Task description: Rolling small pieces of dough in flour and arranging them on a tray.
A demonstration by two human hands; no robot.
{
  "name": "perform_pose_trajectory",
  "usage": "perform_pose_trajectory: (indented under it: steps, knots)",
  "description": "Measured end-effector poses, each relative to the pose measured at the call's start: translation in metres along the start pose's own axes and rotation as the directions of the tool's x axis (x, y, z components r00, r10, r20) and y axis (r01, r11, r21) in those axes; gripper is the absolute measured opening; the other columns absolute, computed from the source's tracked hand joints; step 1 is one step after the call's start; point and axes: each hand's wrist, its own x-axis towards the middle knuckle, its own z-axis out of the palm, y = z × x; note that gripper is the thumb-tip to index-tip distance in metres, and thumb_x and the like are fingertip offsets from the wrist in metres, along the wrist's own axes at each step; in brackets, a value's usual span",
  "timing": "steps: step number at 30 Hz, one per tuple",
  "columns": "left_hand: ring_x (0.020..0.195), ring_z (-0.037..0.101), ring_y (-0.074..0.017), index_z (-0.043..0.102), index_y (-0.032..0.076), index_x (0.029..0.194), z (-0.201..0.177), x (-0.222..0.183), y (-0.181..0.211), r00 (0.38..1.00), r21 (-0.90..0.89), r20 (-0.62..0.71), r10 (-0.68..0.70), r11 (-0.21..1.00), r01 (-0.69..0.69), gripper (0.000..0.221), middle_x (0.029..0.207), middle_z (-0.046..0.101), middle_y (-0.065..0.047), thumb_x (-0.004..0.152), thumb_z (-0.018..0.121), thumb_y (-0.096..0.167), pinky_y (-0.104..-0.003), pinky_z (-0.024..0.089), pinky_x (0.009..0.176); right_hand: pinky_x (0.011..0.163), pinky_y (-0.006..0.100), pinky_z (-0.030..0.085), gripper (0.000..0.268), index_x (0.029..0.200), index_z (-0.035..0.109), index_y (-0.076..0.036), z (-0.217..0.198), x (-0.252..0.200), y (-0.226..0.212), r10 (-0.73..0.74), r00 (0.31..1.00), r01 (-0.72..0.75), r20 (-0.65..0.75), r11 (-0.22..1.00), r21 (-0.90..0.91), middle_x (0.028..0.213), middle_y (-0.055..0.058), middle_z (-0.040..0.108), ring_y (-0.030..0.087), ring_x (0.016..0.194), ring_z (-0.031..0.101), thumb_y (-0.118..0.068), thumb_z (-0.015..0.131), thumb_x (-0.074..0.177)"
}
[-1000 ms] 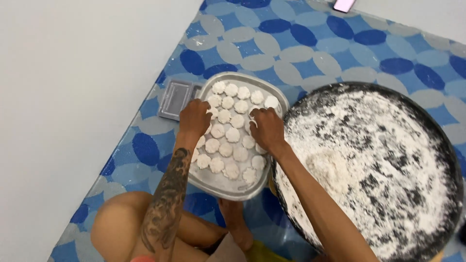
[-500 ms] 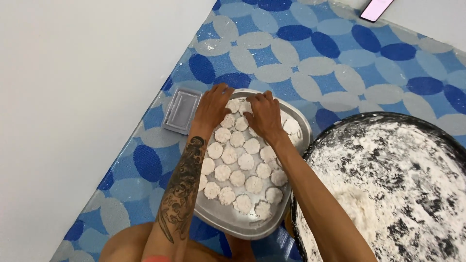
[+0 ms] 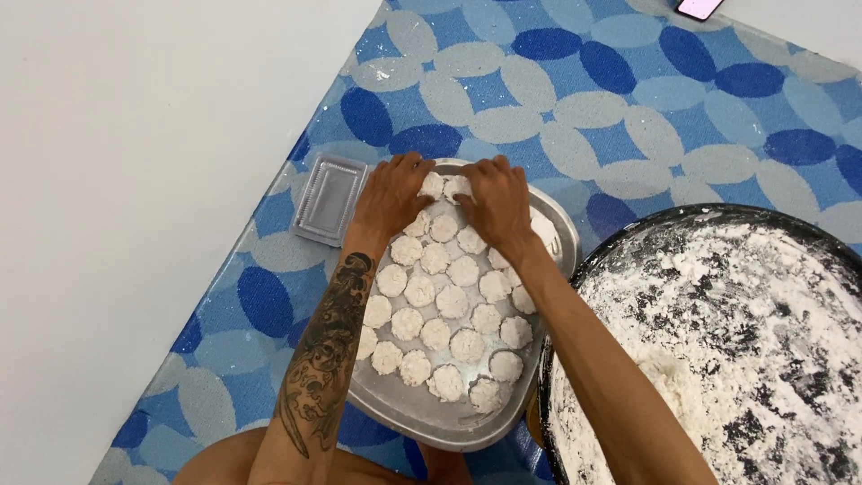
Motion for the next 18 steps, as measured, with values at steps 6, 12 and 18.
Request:
perform_pose_trajectory:
  steps: [6,12,18]
  knots:
    - [0.121,0.060,-0.0362,0.059,0.009,0.131,-0.021,-0.003,0.012,0.999,-0.010,-0.032,-0.005,1.000,0.005,0.057,0.121,0.061,-0.014,0.084,0.083,0.030,-0.048,0.051,0.091,0.083,0.053,0.051,0.046,0.112,0.073,-0.013,-0.037,-0.016,0.030,0.010,1.000,-0.011,0.026,1.000,0.025,0.098,0.010,0.072,0.033,0.102,0.062,-0.027,0.089,0.070]
    - [0.129,0.049,-0.0334,0.064,0.014,0.127,-0.008,0.011,0.024,0.983,-0.099,-0.131,0.128,0.985,-0.141,0.061,0.125,0.060,-0.012,0.074,0.089,0.029,-0.050,0.045,0.097,0.086,0.052,0.050,0.050,0.113,0.074,-0.017,-0.051,-0.029,0.033,-0.042,0.987,0.051,0.153,0.997,-0.057,0.100,0.010,0.073,0.032,0.103,0.062,-0.032,0.088,0.068]
    - [0.133,0.048,-0.0308,0.067,0.012,0.126,-0.020,0.020,0.055,0.984,-0.060,-0.003,0.176,0.983,-0.176,0.058,0.130,0.061,-0.012,0.074,0.087,0.028,-0.048,0.044,0.104,0.089,0.052,0.048,0.054,0.116,0.073,-0.017,-0.058,-0.037,0.037,-0.041,0.977,0.078,0.208,0.982,-0.172,0.105,0.009,0.074,0.031,0.107,0.061,-0.035,0.087,0.067]
